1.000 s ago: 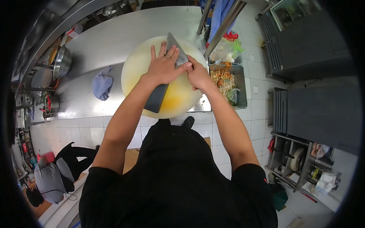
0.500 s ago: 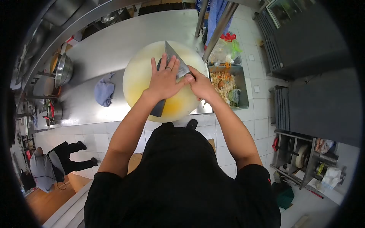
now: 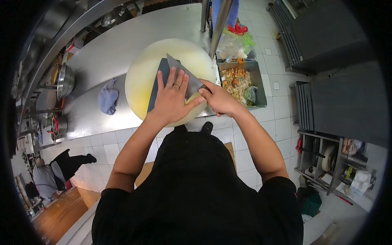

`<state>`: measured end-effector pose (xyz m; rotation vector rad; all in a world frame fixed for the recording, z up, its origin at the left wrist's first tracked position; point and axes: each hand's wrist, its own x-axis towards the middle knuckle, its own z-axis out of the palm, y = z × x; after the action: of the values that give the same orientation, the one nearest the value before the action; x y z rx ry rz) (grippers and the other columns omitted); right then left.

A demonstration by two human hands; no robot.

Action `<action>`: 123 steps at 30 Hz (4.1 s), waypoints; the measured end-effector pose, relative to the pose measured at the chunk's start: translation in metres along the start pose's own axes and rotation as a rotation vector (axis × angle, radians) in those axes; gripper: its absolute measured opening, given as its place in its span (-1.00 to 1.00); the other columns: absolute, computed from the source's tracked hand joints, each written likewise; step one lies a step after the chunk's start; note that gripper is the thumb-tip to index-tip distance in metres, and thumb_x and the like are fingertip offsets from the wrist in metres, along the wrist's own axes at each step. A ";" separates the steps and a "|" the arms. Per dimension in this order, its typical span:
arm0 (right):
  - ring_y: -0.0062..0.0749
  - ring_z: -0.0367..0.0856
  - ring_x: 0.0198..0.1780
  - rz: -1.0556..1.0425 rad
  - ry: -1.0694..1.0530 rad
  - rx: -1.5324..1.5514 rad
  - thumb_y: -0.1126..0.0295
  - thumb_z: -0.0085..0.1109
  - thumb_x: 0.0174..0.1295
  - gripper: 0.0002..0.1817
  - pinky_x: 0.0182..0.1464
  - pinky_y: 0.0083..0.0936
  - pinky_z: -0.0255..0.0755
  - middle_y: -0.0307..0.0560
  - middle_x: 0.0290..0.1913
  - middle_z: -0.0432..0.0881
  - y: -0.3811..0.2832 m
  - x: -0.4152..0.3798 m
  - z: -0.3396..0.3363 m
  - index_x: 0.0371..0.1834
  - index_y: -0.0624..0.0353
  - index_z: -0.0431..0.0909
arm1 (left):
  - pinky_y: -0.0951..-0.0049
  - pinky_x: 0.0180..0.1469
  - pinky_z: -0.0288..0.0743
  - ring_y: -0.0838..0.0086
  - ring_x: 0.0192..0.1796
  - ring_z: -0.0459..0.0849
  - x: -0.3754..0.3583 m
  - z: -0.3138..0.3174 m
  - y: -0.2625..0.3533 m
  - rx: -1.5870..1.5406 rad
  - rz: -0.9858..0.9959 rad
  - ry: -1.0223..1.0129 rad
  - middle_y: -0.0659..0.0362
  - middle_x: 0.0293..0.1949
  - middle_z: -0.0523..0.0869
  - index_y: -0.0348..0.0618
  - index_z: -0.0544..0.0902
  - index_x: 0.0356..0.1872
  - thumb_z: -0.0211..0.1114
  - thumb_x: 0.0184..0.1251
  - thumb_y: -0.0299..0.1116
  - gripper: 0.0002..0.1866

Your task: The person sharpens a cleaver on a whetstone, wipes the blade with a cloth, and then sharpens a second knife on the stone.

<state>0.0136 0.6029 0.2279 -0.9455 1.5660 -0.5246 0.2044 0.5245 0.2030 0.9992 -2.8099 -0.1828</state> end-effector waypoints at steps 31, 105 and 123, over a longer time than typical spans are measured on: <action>0.05 0.78 -0.25 -0.440 0.749 -0.791 0.24 0.12 0.44 -0.58 -0.24 -0.08 0.65 0.23 -0.30 0.71 -0.069 0.037 0.013 0.32 0.06 0.58 | -0.36 0.60 -0.21 -0.25 0.66 0.01 0.036 -0.059 -0.060 -0.184 -0.136 0.594 -0.18 0.61 0.25 -0.34 0.34 0.53 0.18 0.49 0.18 -0.15; 0.01 0.74 -0.53 -0.335 0.467 -1.096 0.47 0.14 0.19 -0.08 -0.48 -0.04 0.60 0.16 -0.53 0.70 0.065 -0.030 0.029 0.66 0.37 0.00 | -0.34 0.63 -0.40 -0.01 0.72 -0.04 -0.050 0.013 0.021 -0.128 -0.021 -0.063 -0.17 0.66 0.11 -0.40 0.12 0.63 0.03 0.39 0.47 0.13; 0.05 0.72 -0.54 -0.394 0.220 -1.024 0.51 0.15 0.14 0.01 -0.48 0.00 0.57 0.17 -0.53 0.69 0.051 -0.035 0.069 0.70 0.37 -0.12 | -0.37 0.61 -0.33 -0.03 0.71 0.02 -0.103 0.002 0.010 -0.055 -0.178 -0.057 -0.15 0.66 0.14 -0.35 0.15 0.62 0.10 0.42 0.41 0.08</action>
<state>0.0653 0.6715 0.1943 -2.0490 1.8669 -0.0442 0.2768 0.5976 0.1915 1.2492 -2.7472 -0.3126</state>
